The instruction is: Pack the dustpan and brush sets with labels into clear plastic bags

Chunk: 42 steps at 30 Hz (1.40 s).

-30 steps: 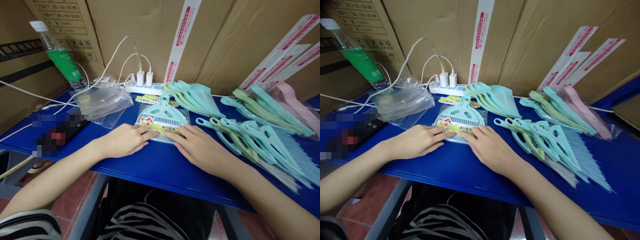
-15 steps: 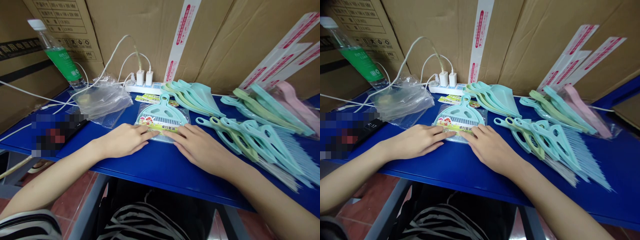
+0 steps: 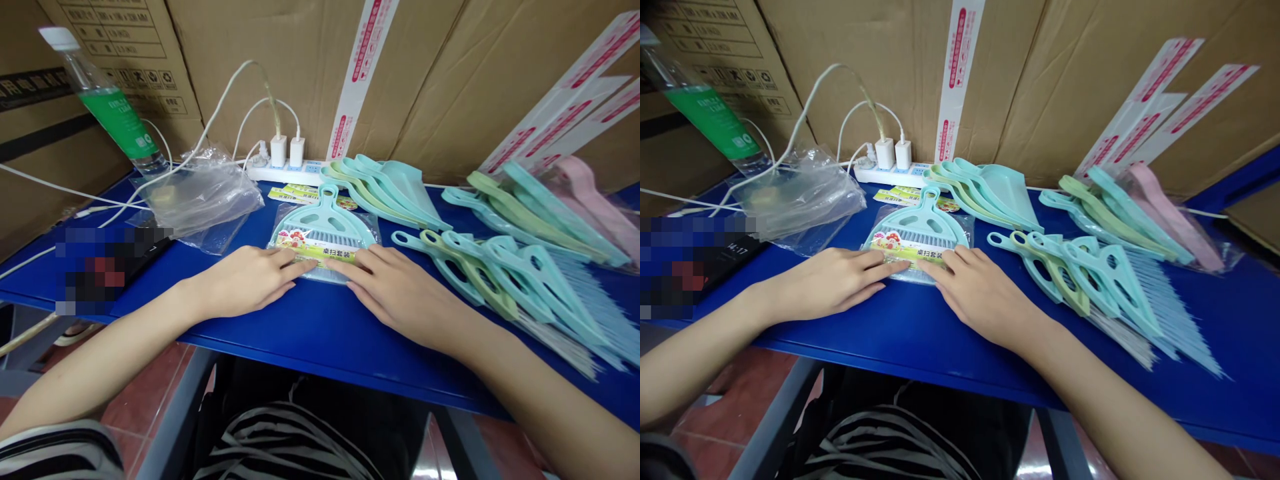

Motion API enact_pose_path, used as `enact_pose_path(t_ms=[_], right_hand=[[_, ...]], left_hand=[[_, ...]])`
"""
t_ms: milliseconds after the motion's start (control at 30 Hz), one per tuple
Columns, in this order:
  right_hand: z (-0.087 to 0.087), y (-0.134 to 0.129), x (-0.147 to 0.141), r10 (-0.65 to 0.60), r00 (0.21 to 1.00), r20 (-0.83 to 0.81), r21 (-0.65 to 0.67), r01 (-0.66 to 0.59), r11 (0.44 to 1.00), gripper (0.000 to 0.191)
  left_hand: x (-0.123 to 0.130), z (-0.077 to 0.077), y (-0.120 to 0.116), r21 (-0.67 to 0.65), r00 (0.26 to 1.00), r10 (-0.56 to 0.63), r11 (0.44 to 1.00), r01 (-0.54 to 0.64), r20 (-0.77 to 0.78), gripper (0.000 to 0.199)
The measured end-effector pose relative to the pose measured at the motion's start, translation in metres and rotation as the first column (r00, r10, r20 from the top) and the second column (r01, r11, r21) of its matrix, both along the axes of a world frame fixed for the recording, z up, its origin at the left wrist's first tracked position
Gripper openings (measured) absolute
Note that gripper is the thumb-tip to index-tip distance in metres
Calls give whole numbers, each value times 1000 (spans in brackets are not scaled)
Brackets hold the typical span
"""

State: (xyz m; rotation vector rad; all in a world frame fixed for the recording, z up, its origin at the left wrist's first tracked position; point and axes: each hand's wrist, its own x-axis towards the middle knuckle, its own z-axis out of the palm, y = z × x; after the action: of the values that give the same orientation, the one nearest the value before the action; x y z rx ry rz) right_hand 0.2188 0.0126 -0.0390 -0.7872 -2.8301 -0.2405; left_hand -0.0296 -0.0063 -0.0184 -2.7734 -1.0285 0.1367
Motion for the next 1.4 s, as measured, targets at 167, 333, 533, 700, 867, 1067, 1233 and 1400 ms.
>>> enact_pose_path(t_ms=[167,333,533,700,867,1067,1233,1400], right_hand=[[0,0,1,12,1000,-11,0,-12,1000,42],[-1,0,0,13,1000,-16,16,-12,1000,40],[0,0,1,5,1000,1,10,-5,1000,41],[0,0,1,2,1000,-3,6,-2,1000,41],[0,0,1,3,1000,0,4,-3,1000,41],[0,-1,0,11,1000,-15,8,-11,1000,40],[0,0,1,6,1000,-9,-3,-6,1000,41],[0,0,1,6,1000,-9,-5,-6,1000,43]], left_hand=[[0,0,0,-3,1000,-1,1000,1,1,42],[-1,-1,0,-3,1000,-1,1000,1,-3,43],[-1,-3,1,9,1000,-4,1000,4,-11,44],[-1,-2,1,0,1000,0,1000,0,-7,43],[-1,-3,1,-8,1000,11,1000,-11,-9,43],[-1,-3,2,-5,1000,4,1000,-4,-8,43],[-1,-2,1,-6,1000,10,1000,-10,-12,44],[-1,-2,1,-13,1000,13,1000,-13,-7,43]])
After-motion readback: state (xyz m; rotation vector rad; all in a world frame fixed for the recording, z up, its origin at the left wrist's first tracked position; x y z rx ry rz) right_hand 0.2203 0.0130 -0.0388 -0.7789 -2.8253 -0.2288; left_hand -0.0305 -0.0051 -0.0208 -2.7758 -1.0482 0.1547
